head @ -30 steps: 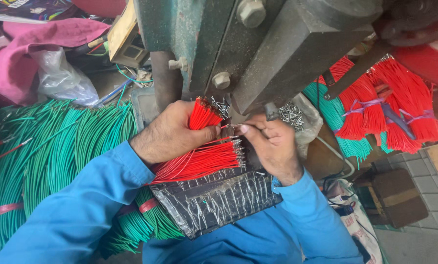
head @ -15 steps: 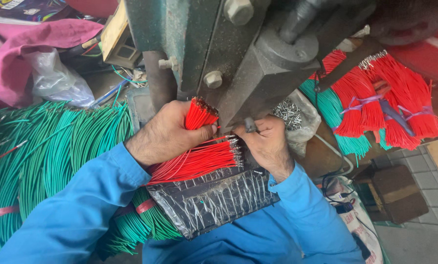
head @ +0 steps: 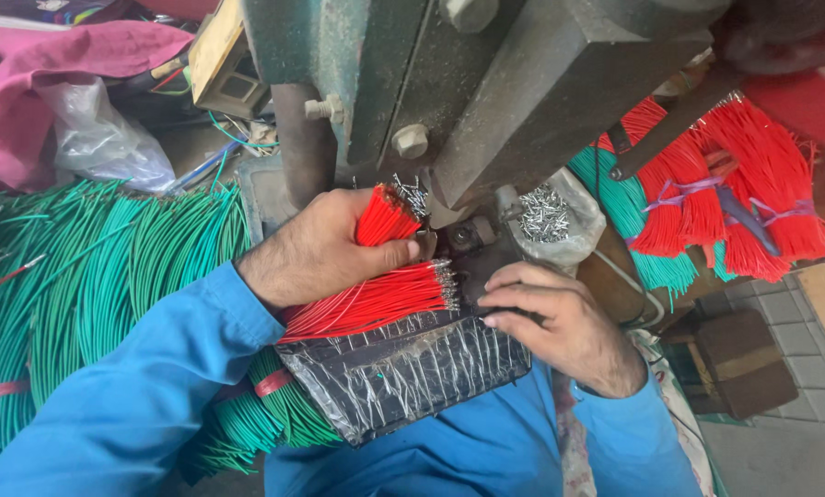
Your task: The person repeatedly inserts red insulated wires into a press machine and crimps metal terminals onto their ends. The operator holds a bundle of wires in the left hand and feeds them one by one into the tool, then releases the finished wires onto a tray.
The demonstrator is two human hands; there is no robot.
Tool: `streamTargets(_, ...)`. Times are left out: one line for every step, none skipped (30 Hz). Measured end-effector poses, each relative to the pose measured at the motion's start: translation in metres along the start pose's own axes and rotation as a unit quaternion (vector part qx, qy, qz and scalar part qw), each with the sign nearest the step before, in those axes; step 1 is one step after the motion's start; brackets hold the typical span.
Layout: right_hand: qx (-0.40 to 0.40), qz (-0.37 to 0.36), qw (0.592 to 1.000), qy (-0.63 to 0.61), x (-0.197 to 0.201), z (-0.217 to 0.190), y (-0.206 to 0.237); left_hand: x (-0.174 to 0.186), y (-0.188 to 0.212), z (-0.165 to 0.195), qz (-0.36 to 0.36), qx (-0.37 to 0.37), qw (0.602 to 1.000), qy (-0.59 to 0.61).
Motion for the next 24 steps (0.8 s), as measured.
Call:
streamTargets(0.011, -0.024, 0.999, 0.036, -0.002, -0.002, 0.003, 0.001, 0.0, 0.0, 0.003, -0.003, 1.0, 0.0)
streamTargets(0.007, -0.016, 0.999, 0.037, -0.002, -0.002, 0.004, 0.001, 0.0, 0.001, 0.004, -0.006, 1.0, 0.011)
streamTargets(0.004, -0.008, 0.999, 0.038, -0.004, -0.002, 0.004, 0.001, -0.001, 0.002, 0.004, -0.01, 1.0, 0.021)
streamTargets(0.0, 0.001, 0.999, 0.039, -0.007, -0.002, 0.004, 0.001, -0.001, 0.002, 0.005, -0.014, 0.999, 0.032)
streamTargets(-0.044, 0.003, 0.999, 0.014, -0.011, 0.005, 0.003, 0.001, -0.001, 0.002, 0.006, -0.013, 0.999, 0.028)
streamTargets(-0.088, 0.006, 0.996, -0.01, -0.015, 0.013, 0.002, 0.001, -0.001, 0.002, 0.007, -0.012, 1.0, 0.024)
streamTargets(-0.13, 0.009, 0.991, -0.035, -0.019, 0.02, 0.002, 0.001, -0.001, 0.003, 0.009, -0.012, 1.0, 0.02)
streamTargets(-0.121, 0.031, 0.991, -0.044, -0.02, 0.022, 0.0, 0.0, -0.001, 0.002, 0.005, -0.003, 0.999, 0.032)
streamTargets(-0.111, 0.052, 0.991, -0.053, -0.02, 0.025, -0.004, -0.001, 0.0, 0.001, 0.003, 0.005, 0.999, 0.044)
streamTargets(-0.1, 0.073, 0.99, -0.062, -0.018, 0.027, -0.007, -0.001, 0.0, 0.001, 0.0, 0.013, 0.998, 0.056)
streamTargets(-0.097, 0.079, 0.986, -0.106, -0.02, 0.03, -0.009, 0.0, 0.0, 0.002, -0.004, 0.006, 0.998, 0.057)
streamTargets(-0.095, 0.084, 0.981, -0.149, -0.023, 0.034, -0.013, 0.0, 0.0, 0.003, -0.008, 0.0, 0.998, 0.058)
streamTargets(-0.092, 0.089, 0.973, -0.193, -0.025, 0.037, -0.016, -0.001, -0.001, 0.004, -0.012, -0.007, 0.998, 0.06)
streamTargets(-0.111, 0.096, 0.958, -0.246, -0.029, 0.042, -0.019, 0.0, -0.001, 0.001, -0.009, 0.015, 0.997, 0.073)
streamTargets(-0.13, 0.103, 0.94, -0.298, -0.033, 0.046, -0.023, 0.0, -0.002, -0.002, -0.006, 0.037, 0.996, 0.085)
streamTargets(-0.148, 0.109, 0.919, -0.349, -0.037, 0.05, -0.026, 0.0, -0.002, -0.006, -0.003, 0.059, 0.994, 0.098)
streamTargets(-0.142, 0.122, 0.92, -0.345, -0.037, 0.05, -0.029, 0.001, -0.003, -0.003, 0.002, 0.039, 0.996, 0.081)
streamTargets(-0.136, 0.133, 0.921, -0.341, -0.038, 0.048, -0.032, 0.002, -0.002, -0.001, 0.008, 0.019, 0.998, 0.065)
streamTargets(-0.13, 0.144, 0.921, -0.337, -0.039, 0.046, -0.034, 0.003, -0.002, 0.002, 0.013, 0.0, 0.999, 0.049)
streamTargets(-0.127, 0.144, 0.919, -0.344, -0.043, 0.043, -0.037, 0.004, -0.001, 0.002, 0.022, -0.004, 0.999, 0.037)
streamTargets(-0.124, 0.145, 0.917, -0.35, -0.046, 0.04, -0.04, 0.005, 0.0, 0.003, 0.029, -0.009, 0.999, 0.024)
streamTargets(-0.121, 0.146, 0.915, -0.356, -0.048, 0.038, -0.042, 0.005, 0.0, 0.004, 0.036, -0.013, 0.999, 0.011)
streamTargets(-0.127, 0.143, 0.927, -0.323, -0.048, 0.038, -0.044, 0.006, 0.0, 0.003, 0.043, -0.002, 0.999, -0.002)
streamTargets(-0.132, 0.141, 0.937, -0.29, -0.048, 0.039, -0.046, 0.007, 0.0, 0.002, 0.049, 0.01, 0.999, -0.015)
Point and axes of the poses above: each hand's wrist, its own y-axis away from the middle knuckle, its own x-axis out of the back of the hand, z = x × y, the point moved 7 cm from there along -y, towards the middle knuckle, and after that the axes turned 14 degrees about y, right-handed, at the moved point
